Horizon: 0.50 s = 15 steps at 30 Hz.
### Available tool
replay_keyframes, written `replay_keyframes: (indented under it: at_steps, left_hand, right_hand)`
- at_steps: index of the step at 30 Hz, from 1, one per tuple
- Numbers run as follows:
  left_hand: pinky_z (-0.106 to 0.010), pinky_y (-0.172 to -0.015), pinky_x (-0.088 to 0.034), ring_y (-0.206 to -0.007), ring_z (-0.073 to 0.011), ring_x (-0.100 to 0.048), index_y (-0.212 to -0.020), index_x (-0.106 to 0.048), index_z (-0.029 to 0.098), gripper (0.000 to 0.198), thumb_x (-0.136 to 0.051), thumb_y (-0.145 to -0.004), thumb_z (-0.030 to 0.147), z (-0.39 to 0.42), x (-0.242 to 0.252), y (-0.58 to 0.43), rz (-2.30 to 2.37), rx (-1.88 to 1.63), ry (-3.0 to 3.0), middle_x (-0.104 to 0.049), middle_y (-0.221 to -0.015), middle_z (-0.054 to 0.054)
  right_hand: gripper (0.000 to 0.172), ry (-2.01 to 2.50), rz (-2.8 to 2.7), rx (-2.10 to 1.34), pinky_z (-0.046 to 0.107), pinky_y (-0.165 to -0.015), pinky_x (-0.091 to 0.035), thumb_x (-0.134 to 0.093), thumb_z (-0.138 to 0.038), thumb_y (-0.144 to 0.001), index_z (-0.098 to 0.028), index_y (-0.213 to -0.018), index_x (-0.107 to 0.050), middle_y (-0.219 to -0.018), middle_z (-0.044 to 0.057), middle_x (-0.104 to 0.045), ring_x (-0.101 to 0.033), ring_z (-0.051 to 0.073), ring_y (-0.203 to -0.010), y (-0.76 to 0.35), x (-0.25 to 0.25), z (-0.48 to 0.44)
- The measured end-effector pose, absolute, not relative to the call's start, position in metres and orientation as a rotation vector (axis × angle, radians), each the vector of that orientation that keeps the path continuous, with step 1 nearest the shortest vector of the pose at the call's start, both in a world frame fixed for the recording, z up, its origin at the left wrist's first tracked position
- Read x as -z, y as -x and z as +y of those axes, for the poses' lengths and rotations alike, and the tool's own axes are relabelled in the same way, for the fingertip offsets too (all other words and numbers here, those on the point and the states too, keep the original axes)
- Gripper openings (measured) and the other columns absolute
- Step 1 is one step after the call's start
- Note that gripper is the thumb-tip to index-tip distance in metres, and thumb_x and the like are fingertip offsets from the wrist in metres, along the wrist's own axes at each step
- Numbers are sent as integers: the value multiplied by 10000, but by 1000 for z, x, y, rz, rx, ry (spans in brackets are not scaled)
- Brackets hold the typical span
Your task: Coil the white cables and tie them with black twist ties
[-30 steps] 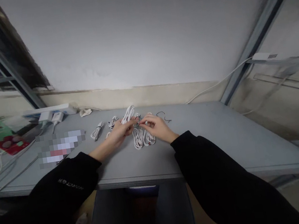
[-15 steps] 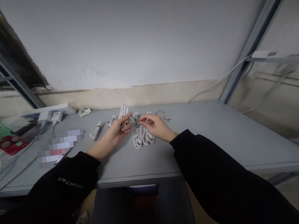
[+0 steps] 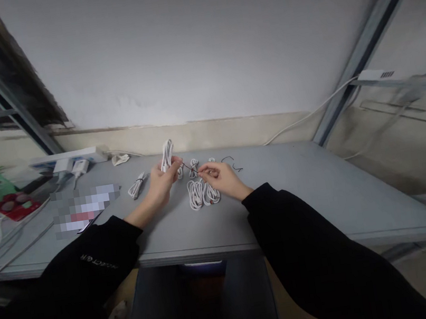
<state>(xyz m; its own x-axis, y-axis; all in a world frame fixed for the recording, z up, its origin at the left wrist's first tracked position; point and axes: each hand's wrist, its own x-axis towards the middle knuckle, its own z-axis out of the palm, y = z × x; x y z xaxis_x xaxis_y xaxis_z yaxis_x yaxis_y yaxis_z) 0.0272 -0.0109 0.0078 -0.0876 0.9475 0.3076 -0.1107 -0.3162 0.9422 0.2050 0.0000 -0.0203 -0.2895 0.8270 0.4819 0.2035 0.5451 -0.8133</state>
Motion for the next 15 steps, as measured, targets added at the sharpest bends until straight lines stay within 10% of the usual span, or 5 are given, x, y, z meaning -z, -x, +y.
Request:
replay_keyframes:
  at_steps: [15]
  left_hand:
    - [-254, -498, -287, -494, -97, -339, -755, -557, 177, 187, -629, -796, 345, -13, -8, -28, 1121, -1611, -1520, -405, -539, 54]
  right_hand:
    - [264, 918, -1791, -903, 218, -392, -334, -609, -450, -849, -196, -921, -616, -427, -72, -514, -399, 88, -351, -206, 21, -5]
